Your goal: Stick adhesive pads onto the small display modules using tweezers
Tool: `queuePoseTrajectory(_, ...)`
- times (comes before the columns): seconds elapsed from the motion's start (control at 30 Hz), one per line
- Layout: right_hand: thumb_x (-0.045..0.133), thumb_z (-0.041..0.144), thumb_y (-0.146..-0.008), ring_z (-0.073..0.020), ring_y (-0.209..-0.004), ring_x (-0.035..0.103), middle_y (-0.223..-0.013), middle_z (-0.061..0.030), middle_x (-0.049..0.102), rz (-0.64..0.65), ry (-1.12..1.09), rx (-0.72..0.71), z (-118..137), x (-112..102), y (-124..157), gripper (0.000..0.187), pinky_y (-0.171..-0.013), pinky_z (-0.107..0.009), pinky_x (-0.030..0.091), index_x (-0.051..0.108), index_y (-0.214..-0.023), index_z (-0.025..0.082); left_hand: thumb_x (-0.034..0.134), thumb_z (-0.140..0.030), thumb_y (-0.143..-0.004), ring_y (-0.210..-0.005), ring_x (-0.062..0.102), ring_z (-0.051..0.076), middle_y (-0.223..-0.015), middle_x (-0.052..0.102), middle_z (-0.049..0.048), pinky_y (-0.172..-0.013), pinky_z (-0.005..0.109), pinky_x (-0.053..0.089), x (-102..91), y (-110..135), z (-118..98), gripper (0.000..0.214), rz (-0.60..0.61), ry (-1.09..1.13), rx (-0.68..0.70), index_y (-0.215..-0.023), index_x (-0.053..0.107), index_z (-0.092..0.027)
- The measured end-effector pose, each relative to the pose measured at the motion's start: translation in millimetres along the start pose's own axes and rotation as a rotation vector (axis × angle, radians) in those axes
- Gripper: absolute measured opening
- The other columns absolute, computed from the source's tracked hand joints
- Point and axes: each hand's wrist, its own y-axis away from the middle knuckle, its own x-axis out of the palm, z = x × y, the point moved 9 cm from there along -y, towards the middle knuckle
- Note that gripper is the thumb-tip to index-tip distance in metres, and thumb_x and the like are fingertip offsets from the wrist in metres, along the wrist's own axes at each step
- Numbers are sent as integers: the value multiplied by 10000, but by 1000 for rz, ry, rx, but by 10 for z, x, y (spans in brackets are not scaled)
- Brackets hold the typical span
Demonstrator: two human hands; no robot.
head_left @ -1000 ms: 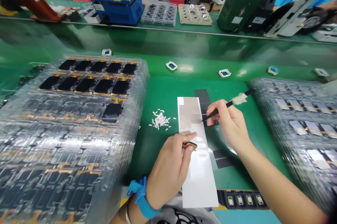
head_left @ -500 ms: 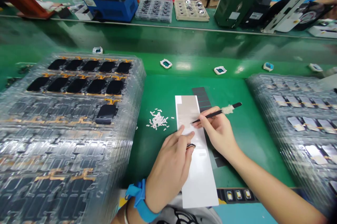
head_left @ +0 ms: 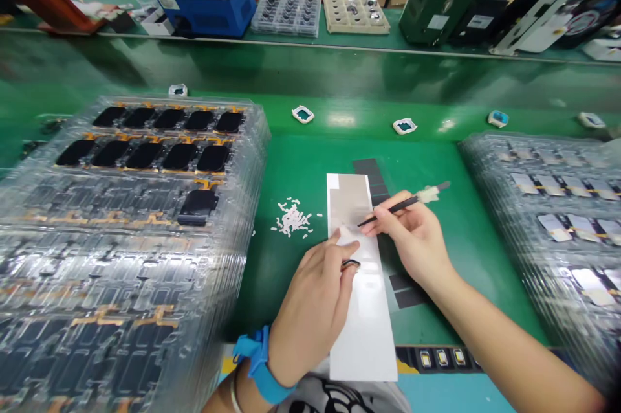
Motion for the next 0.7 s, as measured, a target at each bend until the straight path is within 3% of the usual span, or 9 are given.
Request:
queuePoseTrajectory(0.1,817,377,-824,-152,-596,750,-719,-3,742,-63,-100,-38,194,-62,79,247,-612,-251,662,642,-808,203,391,-198,-1069,-1309,572,281,-1235,690,122,-1030,474,475,-74,31,70,154,-80,155,-81,-1156,518,-210)
queuePoseTrajectory(0.2,781,289,-863,-159,-689,775,-759,20,704,-161,-112,-131,395,-69,298,138,-647,-250,677,665,-839,220,415,-290,-1087,-924,698,188,-1004,720,56,-822,339,535,-110,79,193,99,-182,469,-225,-1053,488,-233)
queuePoseTrajectory(0.3,718,233,-909,-178,-726,780,-784,13,685,-176,-127,-194,462,71,538,81,-600,-259,675,641,-884,230,422,-366,-1092,-608,599,105,-810,673,-13,-610,235,492,-69,91,241,142,-233,844,-303,-1029,428,-239)
queuePoseTrajectory(0.4,675,174,-926,-166,-738,771,-803,10,669,-203,-129,-274,461,188,692,77,-576,-247,662,621,-927,229,459,-381,-1079,-547,528,81,-756,625,-37,-558,206,444,-36,76,227,156,-233,1052,-325,-1040,424,-234)
queuePoseTrajectory(0.5,646,128,-927,-175,-794,770,-793,7,667,-229,-87,-378,482,243,749,105,-653,-296,683,621,-938,229,424,-412,-1083,-552,518,88,-741,603,-42,-566,217,435,-41,74,198,174,-221,1140,-295,-1074,424,-238)
queuePoseTrajectory(0.7,655,136,-924,-187,-792,774,-780,2,682,-222,-3,-410,474,261,735,108,-658,-312,684,613,-927,235,406,-404,-1091,-570,451,84,-741,543,-53,-571,212,389,-34,120,209,168,-209,1062,-264,-1092,441,-239)
